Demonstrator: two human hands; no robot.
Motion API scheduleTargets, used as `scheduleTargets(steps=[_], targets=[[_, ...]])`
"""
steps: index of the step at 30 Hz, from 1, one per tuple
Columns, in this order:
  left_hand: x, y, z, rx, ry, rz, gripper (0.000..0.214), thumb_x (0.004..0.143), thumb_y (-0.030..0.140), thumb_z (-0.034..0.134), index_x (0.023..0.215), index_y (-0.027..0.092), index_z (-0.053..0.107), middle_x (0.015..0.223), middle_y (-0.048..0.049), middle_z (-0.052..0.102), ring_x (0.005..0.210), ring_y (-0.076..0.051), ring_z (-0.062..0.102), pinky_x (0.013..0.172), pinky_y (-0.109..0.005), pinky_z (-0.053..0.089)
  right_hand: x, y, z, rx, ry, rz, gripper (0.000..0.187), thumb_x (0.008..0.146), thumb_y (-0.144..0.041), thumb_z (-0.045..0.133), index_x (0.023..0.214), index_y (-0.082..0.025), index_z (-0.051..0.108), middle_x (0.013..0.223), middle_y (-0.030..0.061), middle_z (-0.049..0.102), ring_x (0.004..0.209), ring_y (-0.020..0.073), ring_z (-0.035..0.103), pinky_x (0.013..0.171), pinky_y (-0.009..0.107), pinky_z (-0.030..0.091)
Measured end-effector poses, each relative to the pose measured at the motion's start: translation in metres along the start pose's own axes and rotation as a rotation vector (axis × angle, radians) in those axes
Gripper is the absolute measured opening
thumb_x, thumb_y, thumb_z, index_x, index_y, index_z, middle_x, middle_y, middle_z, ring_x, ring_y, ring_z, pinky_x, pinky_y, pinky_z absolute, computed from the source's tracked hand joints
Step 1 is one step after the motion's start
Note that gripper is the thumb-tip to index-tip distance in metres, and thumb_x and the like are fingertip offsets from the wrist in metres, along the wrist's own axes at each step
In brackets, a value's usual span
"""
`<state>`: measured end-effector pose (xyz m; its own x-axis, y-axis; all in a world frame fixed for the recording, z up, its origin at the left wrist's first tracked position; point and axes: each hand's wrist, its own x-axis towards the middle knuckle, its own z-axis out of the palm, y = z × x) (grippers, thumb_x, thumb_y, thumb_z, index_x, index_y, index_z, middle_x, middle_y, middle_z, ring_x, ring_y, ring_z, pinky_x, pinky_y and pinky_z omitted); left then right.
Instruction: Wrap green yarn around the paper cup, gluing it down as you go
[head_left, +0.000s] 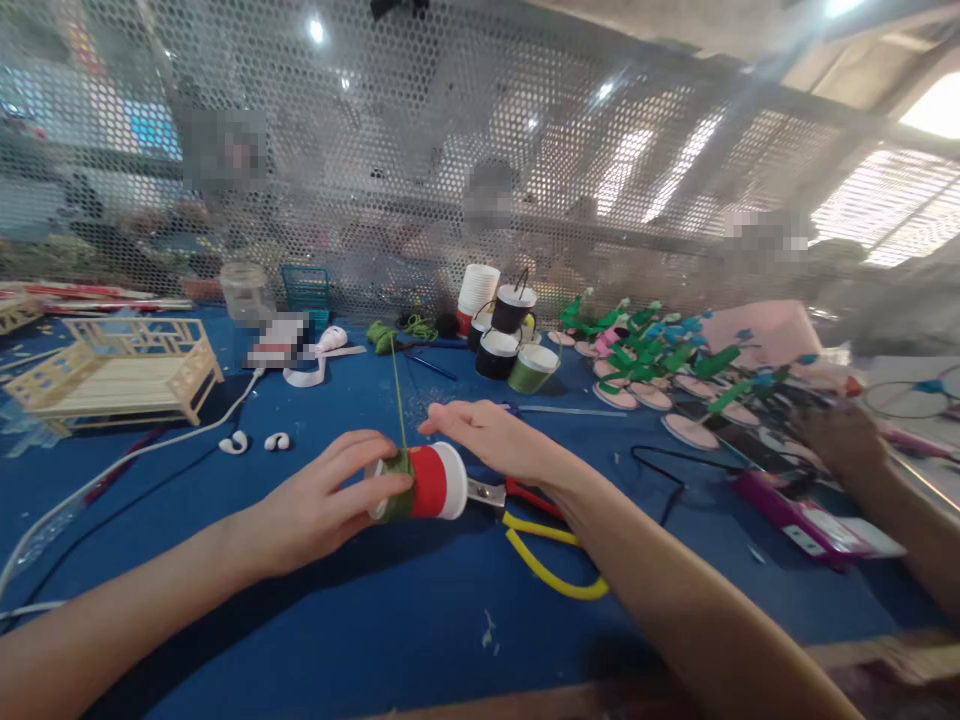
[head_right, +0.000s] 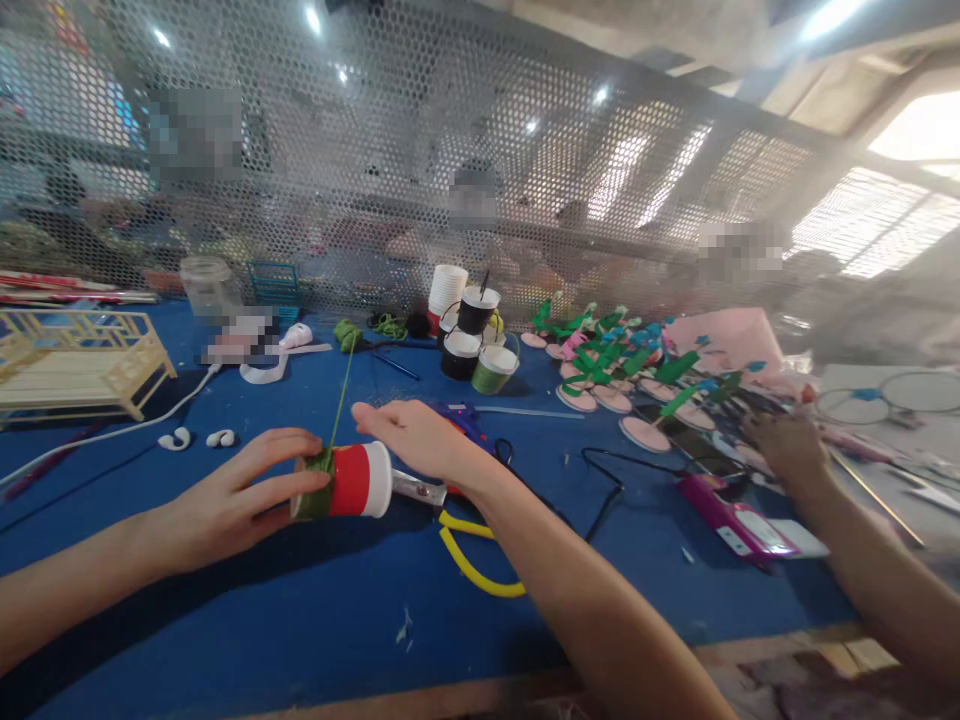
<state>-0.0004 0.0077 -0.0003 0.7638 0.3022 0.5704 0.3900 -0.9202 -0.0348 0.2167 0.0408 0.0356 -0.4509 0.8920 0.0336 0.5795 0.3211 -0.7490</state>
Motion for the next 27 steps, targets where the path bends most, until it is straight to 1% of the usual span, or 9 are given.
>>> scheduleTargets(steps=[2, 3, 5, 8, 11, 14, 19, 23, 27], targets=[[0.0, 0.001, 0.0, -0.012, -0.005, 0.013, 0.027, 0.083, 0.002, 0.041, 0.107, 0.014, 0.046, 0.107, -0.0131, 0.046, 0.107, -0.024, 0.045, 0.085, -0.037, 0.05, 0.004, -0.008, 0.008, 0.199, -0.122, 0.014, 0.039, 0.081, -0.048, 0.045, 0.075, -0.015, 0.064, 0.074, 0.0035, 0.064, 0.073, 0.0167, 0.057, 0.066, 0.028, 0.042], [0.0, 0.001, 0.001, -0.019, -0.003, 0.02, 0.027, 0.083, 0.003, 0.041, 0.107, 0.014, 0.046, 0.107, -0.0132, 0.046, 0.107, -0.025, 0.044, 0.085, -0.037, 0.05, 0.005, -0.01, 0.011, 0.281, -0.145, 0.035, 0.034, 0.077, -0.047, 0.051, 0.074, -0.015, 0.062, 0.071, 0.0019, 0.062, 0.068, 0.0146, 0.056, 0.062, 0.027, 0.041], [0.0, 0.001, 0.001, -0.037, 0.006, 0.031, 0.026, 0.084, 0.004, 0.041, 0.108, 0.014, 0.046, 0.107, -0.0135, 0.046, 0.108, -0.025, 0.044, 0.085, -0.037, 0.05, 0.006, -0.012, 0.016, 0.427, -0.124, 0.073, 0.024, 0.069, -0.04, 0.062, 0.069, -0.016, 0.059, 0.064, -0.0018, 0.057, 0.06, 0.0108, 0.051, 0.058, 0.025, 0.039], [-0.001, 0.002, 0.002, -0.062, 0.008, 0.007, 0.024, 0.085, 0.007, 0.043, 0.108, 0.015, 0.047, 0.107, -0.0132, 0.047, 0.107, -0.024, 0.046, 0.086, -0.037, 0.049, 0.004, -0.013, 0.018, 0.552, -0.054, 0.114, 0.02, 0.065, -0.034, 0.065, 0.065, -0.016, 0.055, 0.059, -0.0052, 0.051, 0.054, 0.0077, 0.044, 0.055, 0.023, 0.036], [-0.001, 0.003, 0.002, -0.113, 0.005, -0.096, 0.026, 0.086, 0.015, 0.047, 0.112, 0.017, 0.044, 0.111, -0.0128, 0.048, 0.106, -0.022, 0.05, 0.087, -0.034, 0.05, 0.001, -0.012, 0.015, 0.589, 0.032, 0.095, 0.021, 0.065, -0.035, 0.064, 0.067, -0.017, 0.053, 0.062, -0.0043, 0.052, 0.056, 0.0084, 0.045, 0.057, 0.025, 0.037], [-0.001, 0.004, 0.001, -0.189, -0.01, -0.182, 0.033, 0.086, 0.023, 0.049, 0.117, 0.017, 0.04, 0.113, -0.0131, 0.048, 0.104, -0.02, 0.053, 0.086, -0.032, 0.051, 0.0, -0.01, 0.013, 0.589, 0.082, 0.048, 0.023, 0.065, -0.036, 0.064, 0.067, -0.017, 0.052, 0.068, -0.0021, 0.054, 0.065, 0.0111, 0.05, 0.066, 0.028, 0.039], [-0.001, 0.003, 0.002, -0.267, -0.026, -0.207, 0.034, 0.085, 0.029, 0.051, 0.116, 0.018, 0.04, 0.112, -0.0131, 0.048, 0.104, -0.021, 0.053, 0.086, -0.034, 0.05, 0.002, -0.007, 0.012, 0.537, 0.104, 0.0, 0.015, 0.07, -0.031, 0.059, 0.07, -0.017, 0.053, 0.071, -0.0007, 0.056, 0.072, 0.0125, 0.053, 0.073, 0.03, 0.039], [-0.001, 0.002, 0.003, -0.314, -0.016, -0.236, 0.037, 0.084, 0.033, 0.053, 0.116, 0.018, 0.04, 0.111, -0.0128, 0.049, 0.105, -0.022, 0.052, 0.087, -0.036, 0.049, 0.001, -0.007, 0.011, 0.518, 0.126, -0.006, 0.013, 0.072, -0.03, 0.057, 0.07, -0.017, 0.052, 0.072, -0.0006, 0.057, 0.071, 0.012, 0.052, 0.072, 0.03, 0.04], [0.0, 0.002, 0.002, -0.333, -0.032, -0.239, 0.038, 0.084, 0.033, 0.054, 0.116, 0.019, 0.04, 0.112, -0.0129, 0.049, 0.106, -0.022, 0.052, 0.088, -0.037, 0.049, 0.002, -0.005, 0.011, 0.495, 0.135, -0.008, 0.014, 0.072, -0.03, 0.057, 0.071, -0.017, 0.053, 0.071, -0.0003, 0.056, 0.069, 0.0119, 0.051, 0.071, 0.029, 0.04]])
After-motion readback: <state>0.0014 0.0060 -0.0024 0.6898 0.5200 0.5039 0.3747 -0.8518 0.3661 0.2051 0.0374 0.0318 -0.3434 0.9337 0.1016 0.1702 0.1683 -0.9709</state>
